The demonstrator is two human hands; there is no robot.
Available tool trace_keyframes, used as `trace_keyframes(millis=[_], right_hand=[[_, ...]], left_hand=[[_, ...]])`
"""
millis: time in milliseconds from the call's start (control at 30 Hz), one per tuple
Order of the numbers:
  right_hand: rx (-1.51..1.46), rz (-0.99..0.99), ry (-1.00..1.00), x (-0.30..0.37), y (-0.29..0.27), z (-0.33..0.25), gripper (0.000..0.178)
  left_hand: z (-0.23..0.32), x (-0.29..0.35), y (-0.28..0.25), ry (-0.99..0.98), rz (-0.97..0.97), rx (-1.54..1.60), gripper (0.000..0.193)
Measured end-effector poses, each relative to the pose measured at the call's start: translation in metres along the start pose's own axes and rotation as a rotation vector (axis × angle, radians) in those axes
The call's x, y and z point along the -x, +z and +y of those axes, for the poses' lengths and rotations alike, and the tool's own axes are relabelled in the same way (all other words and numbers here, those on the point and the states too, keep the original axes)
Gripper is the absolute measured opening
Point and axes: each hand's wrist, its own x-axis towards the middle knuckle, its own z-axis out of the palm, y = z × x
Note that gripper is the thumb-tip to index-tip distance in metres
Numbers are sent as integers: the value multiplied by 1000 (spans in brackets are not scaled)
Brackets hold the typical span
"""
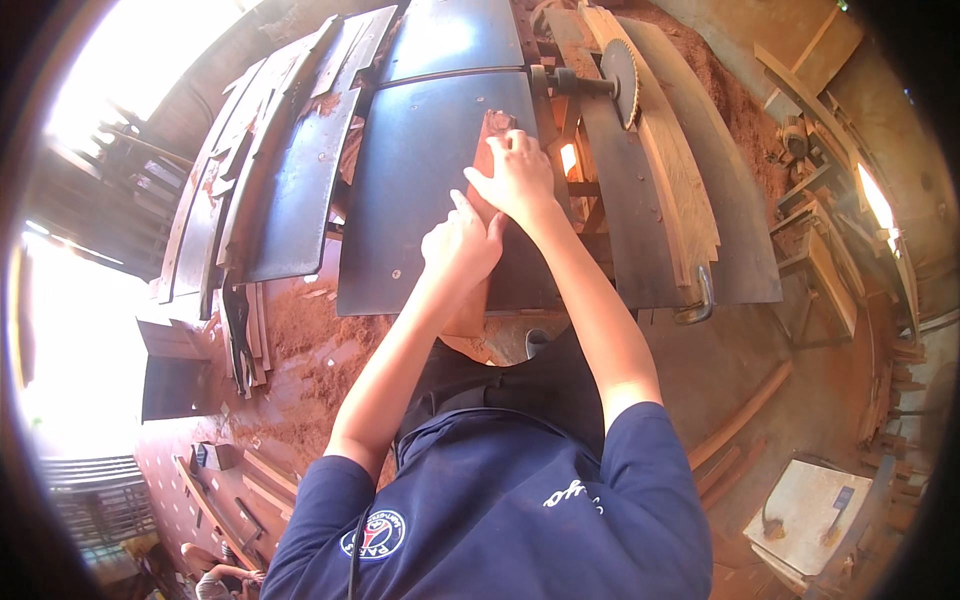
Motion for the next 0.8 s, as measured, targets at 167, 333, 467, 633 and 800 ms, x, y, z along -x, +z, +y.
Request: trace_keyframes(millis=[167, 333, 467, 633, 800], right_hand=[[47, -382, 280, 30, -31, -18, 104], [-17, -285, 251, 45, -25, -27, 74], [14, -236, 241, 7, -11, -9, 73], [73, -240, 268, -75, 19, 11, 73], [104, -232, 331, -100, 31, 31, 79]], left_hand=[[5, 25, -30, -8, -184, 282, 53], [-18, 43, -54, -110, 56, 489, 42], [-66, -24, -39, -144, 346, 498, 39], [-134, -98, 23, 41, 713, 178, 31], [-121, -94, 25, 84, 709, 44, 36]])
